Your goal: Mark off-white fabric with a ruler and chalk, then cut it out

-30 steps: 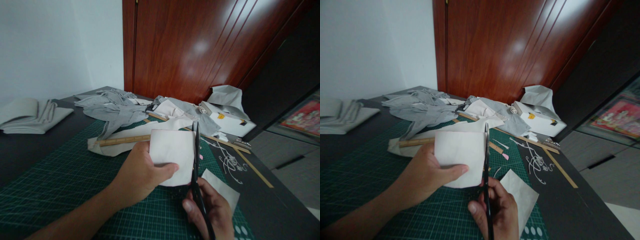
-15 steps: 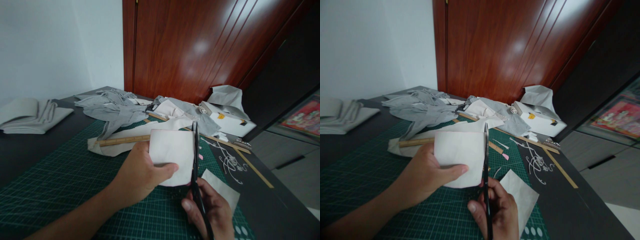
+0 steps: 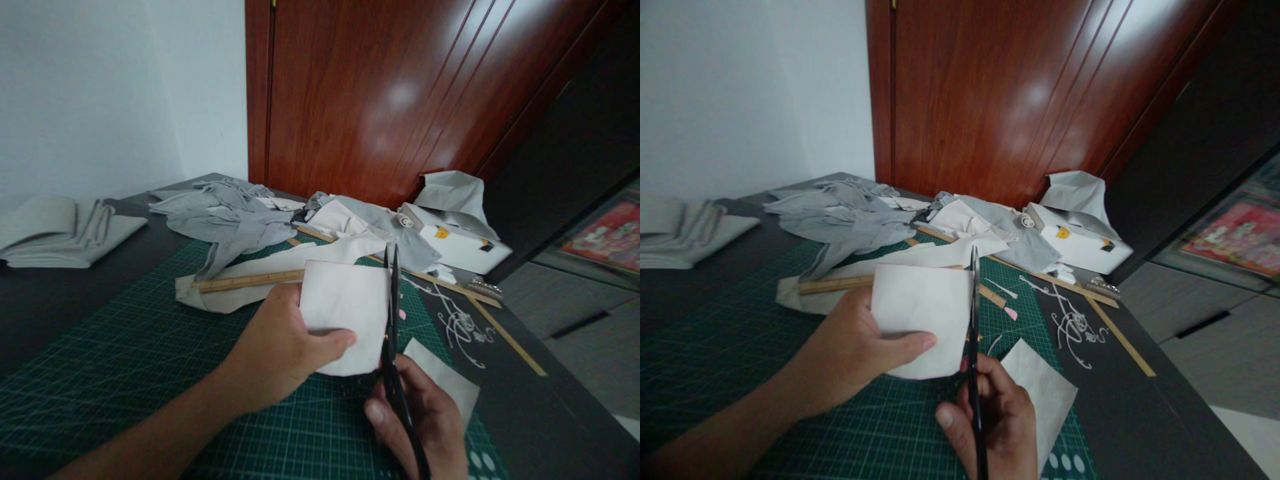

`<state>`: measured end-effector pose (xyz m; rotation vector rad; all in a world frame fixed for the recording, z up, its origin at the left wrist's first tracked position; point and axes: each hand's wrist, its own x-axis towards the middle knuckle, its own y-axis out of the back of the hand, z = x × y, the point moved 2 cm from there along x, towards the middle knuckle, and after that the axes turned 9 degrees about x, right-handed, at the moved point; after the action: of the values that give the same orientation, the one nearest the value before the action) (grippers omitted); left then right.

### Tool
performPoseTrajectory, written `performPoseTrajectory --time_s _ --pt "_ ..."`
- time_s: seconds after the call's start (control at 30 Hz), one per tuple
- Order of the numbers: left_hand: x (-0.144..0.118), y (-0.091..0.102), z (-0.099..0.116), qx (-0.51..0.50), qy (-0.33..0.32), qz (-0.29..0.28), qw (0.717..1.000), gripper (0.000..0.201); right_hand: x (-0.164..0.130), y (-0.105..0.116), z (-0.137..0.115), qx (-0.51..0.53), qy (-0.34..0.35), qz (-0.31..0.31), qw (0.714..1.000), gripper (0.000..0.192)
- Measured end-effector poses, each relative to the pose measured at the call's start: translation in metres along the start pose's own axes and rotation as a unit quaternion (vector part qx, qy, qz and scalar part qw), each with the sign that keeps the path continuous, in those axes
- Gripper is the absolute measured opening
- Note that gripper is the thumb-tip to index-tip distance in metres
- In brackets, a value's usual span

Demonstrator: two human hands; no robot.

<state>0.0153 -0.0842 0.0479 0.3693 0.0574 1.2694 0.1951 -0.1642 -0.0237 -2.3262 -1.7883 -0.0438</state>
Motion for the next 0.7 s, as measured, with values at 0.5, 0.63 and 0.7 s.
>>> performPoseTrajectory --time_s 0.5,0.63,0.7 --pt "0.0010 -0.0033 -0.0046 -0.010 -0.016 -0.001 1.000 0.026 0.0029 0.0025 0.0019 0.009 0.003 -0.025 1.000 0.043" --pt "0.0006 -0.0042 -0.0059 -0.016 -0.008 -0.001 1.000 0.026 0.0026 0.0027 0.0019 0.010 0.000 -0.028 1.000 0.045" --pt "0.0000 -0.0047 -0.0054 -0.020 -0.007 -0.003 1.000 0.026 0.0024 0.0025 0.0013 0.006 -0.002 -0.030 1.000 0.044"
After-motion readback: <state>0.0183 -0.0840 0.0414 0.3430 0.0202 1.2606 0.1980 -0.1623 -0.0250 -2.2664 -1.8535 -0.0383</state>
